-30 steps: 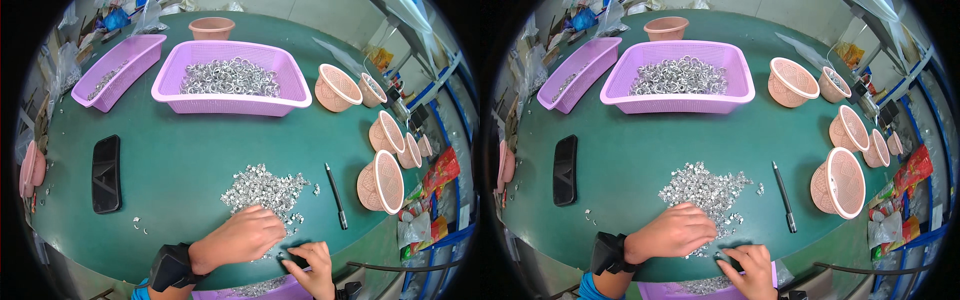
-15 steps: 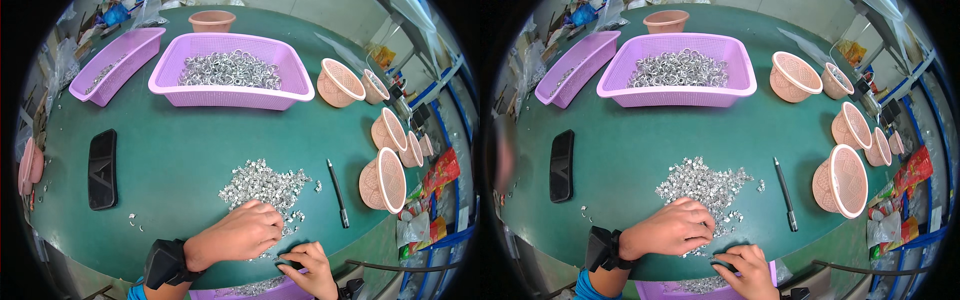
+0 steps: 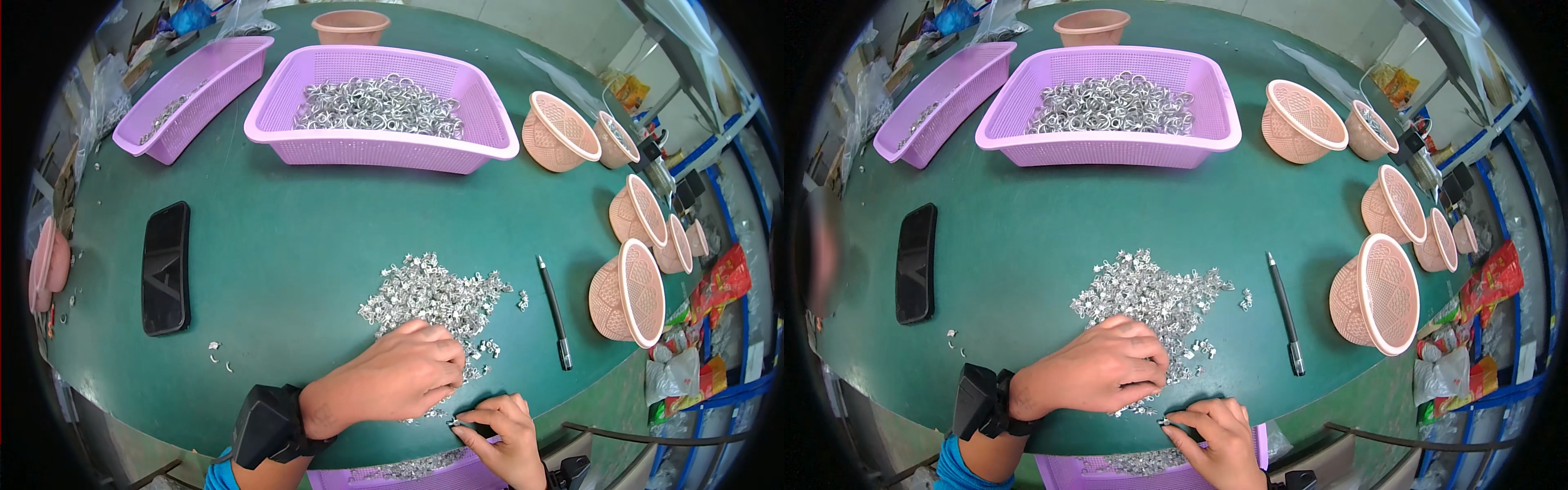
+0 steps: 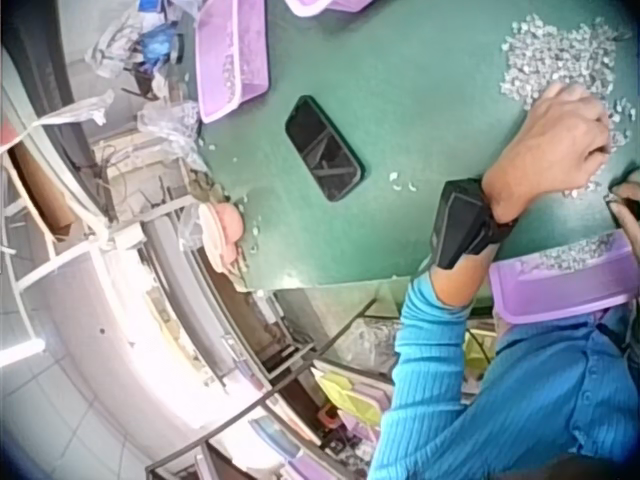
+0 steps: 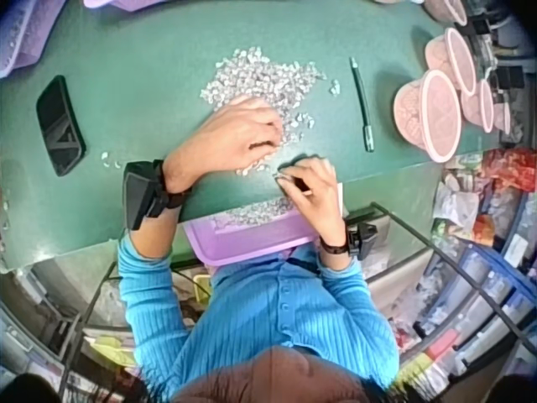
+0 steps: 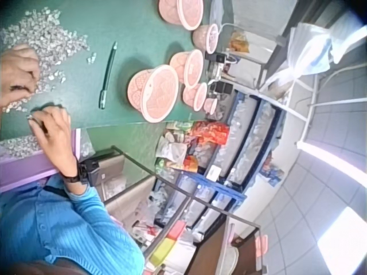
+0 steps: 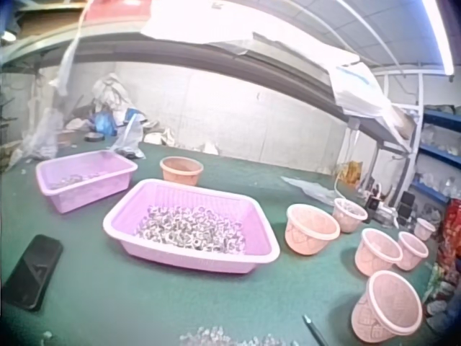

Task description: Sorting and inspecting small metal components on a workspace.

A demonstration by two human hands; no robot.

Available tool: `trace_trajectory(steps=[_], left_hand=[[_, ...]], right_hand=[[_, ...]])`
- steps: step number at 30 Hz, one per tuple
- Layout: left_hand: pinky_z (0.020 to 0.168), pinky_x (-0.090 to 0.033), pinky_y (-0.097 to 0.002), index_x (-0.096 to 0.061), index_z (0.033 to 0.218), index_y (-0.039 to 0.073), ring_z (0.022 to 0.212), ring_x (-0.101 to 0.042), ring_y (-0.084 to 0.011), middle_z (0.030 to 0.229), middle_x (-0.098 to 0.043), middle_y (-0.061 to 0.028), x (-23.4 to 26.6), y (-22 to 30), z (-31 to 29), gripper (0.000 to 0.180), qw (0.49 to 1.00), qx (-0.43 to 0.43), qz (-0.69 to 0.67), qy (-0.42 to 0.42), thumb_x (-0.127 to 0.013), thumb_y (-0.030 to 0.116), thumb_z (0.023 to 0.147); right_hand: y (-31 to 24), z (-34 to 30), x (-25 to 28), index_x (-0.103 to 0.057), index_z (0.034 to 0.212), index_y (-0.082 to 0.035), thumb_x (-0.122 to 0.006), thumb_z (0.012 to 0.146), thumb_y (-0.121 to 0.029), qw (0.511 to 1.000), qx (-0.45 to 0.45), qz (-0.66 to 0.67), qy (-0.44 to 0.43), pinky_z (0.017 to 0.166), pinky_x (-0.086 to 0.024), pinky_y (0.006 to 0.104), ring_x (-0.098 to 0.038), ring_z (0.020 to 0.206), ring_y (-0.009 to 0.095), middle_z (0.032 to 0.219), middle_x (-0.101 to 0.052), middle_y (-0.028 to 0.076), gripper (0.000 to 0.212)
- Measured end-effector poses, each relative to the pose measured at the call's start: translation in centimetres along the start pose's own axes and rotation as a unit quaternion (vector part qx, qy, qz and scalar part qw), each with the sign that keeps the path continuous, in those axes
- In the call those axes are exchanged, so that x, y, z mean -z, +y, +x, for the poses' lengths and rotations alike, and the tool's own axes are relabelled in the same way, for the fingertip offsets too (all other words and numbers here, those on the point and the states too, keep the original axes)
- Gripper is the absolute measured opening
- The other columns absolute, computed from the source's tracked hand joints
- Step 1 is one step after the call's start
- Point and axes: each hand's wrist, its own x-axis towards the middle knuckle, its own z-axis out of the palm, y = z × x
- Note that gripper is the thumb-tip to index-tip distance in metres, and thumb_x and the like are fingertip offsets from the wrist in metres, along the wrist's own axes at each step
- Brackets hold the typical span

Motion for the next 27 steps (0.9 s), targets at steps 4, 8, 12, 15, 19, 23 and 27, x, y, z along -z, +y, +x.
trace_trajectory(steps=[4, 8, 12, 15, 19, 23, 27], left_hand=[[0.079, -0.038, -0.0322, -0.063, 0.075, 0.010, 0.091, -0.052, -0.0181, 0.086, -0.057, 0.0010, 0.0, 0.0, 0.0, 0.006, 1.000, 0.000, 0.002, -0.001, -0.064, 0.015, 0.073], [0.079, -0.038, -0.0322, -0.063, 0.075, 0.010, 0.091, -0.052, -0.0180, 0.086, -0.057, 0.0012, 0.0, -0.1, -0.1, 0.006, 1.000, 0.002, 0.003, -0.001, -0.064, 0.015, 0.073], [0.080, -0.038, -0.0322, -0.063, 0.075, 0.010, 0.092, -0.052, -0.0178, 0.086, -0.057, 0.0014, 0.0, 0.0, 0.0, 0.006, 1.000, 0.000, 0.001, -0.006, -0.064, 0.016, 0.073], [0.080, -0.037, -0.0322, -0.063, 0.075, 0.010, 0.092, -0.052, -0.0177, 0.087, -0.057, 0.0016, -0.1, -0.4, -0.5, 0.006, 1.000, 0.016, 0.006, -0.007, -0.064, 0.016, 0.073], [0.081, -0.037, -0.0322, -0.063, 0.075, 0.010, 0.092, -0.052, -0.0175, 0.087, -0.058, 0.0018, 0.1, 0.0, 0.0, 0.006, 1.000, 0.000, 0.001, -0.014, -0.064, 0.016, 0.073], [0.081, -0.037, -0.0319, -0.063, 0.076, 0.010, 0.092, -0.052, -0.0174, 0.087, -0.058, 0.0019, 0.1, -0.1, -0.1, 0.006, 1.000, 0.003, 0.000, -0.012, -0.064, 0.016, 0.073], [0.081, -0.037, -0.0317, -0.063, 0.075, 0.010, 0.092, -0.052, -0.0177, 0.086, -0.057, 0.0013, 0.0, -0.1, -0.2, 0.006, 1.000, 0.003, -0.001, -0.006, -0.064, 0.016, 0.073]], right_hand=[[0.3, -0.2, 0.0, -0.067, 0.086, -0.011, -0.073, 0.067, -0.012, 1.000, -0.001, 0.010, -0.006, 0.067, -0.037, 0.0295, -0.049, 0.074, 0.020, 0.081, -0.056, 0.002, 0.020], [-1.1, 0.4, 0.8, -0.063, 0.082, -0.005, -0.070, 0.066, -0.004, 1.000, 0.002, 0.028, -0.007, 0.068, -0.039, 0.0329, -0.052, 0.075, 0.024, 0.080, -0.058, 0.008, 0.017], [-1.3, 0.1, 1.0, -0.064, 0.083, -0.004, -0.070, 0.066, -0.004, 0.998, -0.025, 0.060, 0.003, 0.068, -0.039, 0.0330, -0.052, 0.075, 0.024, 0.080, -0.058, 0.008, 0.018], [-1.0, 0.5, 0.2, -0.064, 0.083, -0.005, -0.070, 0.066, -0.005, 0.999, -0.017, 0.045, -0.006, 0.068, -0.039, 0.0331, -0.052, 0.074, 0.024, 0.078, -0.057, 0.008, 0.018], [-1.2, 0.0, 0.4, -0.063, 0.082, -0.005, -0.070, 0.067, -0.006, 1.000, 0.008, 0.008, -0.006, 0.066, -0.038, 0.0334, -0.051, 0.073, 0.024, 0.076, -0.056, 0.007, 0.017], [-1.2, -0.1, 0.4, -0.063, 0.081, -0.006, -0.070, 0.066, -0.006, 1.000, 0.004, 0.023, -0.011, 0.066, -0.037, 0.0336, -0.051, 0.073, 0.024, 0.076, -0.056, 0.007, 0.017], [-1.3, -0.2, 0.7, -0.064, 0.082, -0.006, -0.070, 0.067, -0.005, 0.999, -0.001, 0.034, -0.028, 0.067, -0.038, 0.0327, -0.051, 0.074, 0.024, 0.078, -0.056, 0.007, 0.016]])
